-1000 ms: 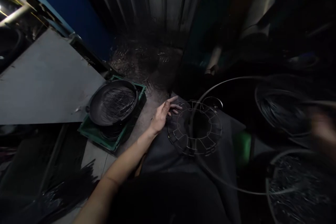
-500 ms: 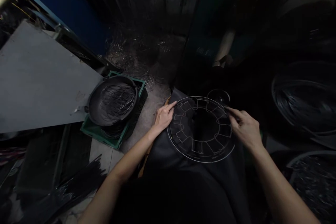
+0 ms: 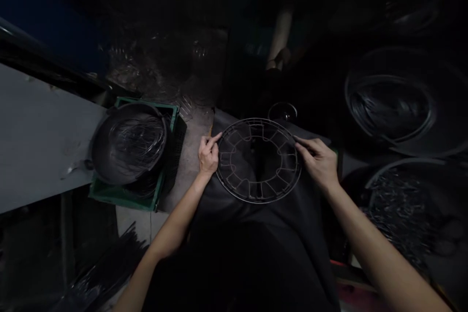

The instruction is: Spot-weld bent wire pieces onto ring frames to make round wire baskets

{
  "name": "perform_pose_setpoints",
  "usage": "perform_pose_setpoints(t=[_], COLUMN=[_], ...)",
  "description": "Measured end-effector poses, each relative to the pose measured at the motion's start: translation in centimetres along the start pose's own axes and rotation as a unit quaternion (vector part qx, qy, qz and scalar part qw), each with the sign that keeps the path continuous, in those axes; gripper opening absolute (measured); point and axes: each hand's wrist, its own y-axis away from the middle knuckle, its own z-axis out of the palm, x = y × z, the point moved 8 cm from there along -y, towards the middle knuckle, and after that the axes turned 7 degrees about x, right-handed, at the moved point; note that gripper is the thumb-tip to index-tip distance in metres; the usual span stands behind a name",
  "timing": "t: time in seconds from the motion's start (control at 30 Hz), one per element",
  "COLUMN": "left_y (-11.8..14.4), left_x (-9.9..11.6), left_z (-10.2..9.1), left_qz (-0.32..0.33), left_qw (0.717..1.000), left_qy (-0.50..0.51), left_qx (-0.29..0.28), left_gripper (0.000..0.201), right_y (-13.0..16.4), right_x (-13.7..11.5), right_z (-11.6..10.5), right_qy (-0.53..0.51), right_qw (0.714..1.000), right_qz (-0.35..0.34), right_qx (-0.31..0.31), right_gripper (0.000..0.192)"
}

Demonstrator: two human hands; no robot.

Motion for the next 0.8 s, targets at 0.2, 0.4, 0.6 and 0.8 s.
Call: perform_pose_setpoints(t=[0.2,0.4,0.6,0.8], left_y=[-0.1,0.2,-0.1,0.3], left_x=[0.2,0.0,-0.6,0.3], left_z=[0.0,0.3,1.0,0.8], left_qz=[0.017,0.004,0.033,0.053], left_qw=[1.0,1.0,0.999,0.996], left_qy=[0.003,0.003,0.007,0.074], left_qx=[0.024,0.016,-0.013,0.017], left_gripper=[0.043,0.046,0.056,0.064], right_y=[5.8,10.8,11.9,12.2], right_x=[-0.4,-0.8,-1.2,-1.2], right_z=[-1.4,0.5,2.5,1.7], right_qy=[0.063,0.105,0.142,0.106], right_qw=[0.989,0.972,0.972,0.975], right_qz=[-0.056,-0.048,0.033,0.08], right_qx=[-0.119,-0.206,-0.183,-0.176], right_gripper=[0.051,0.116,0.119,0.121])
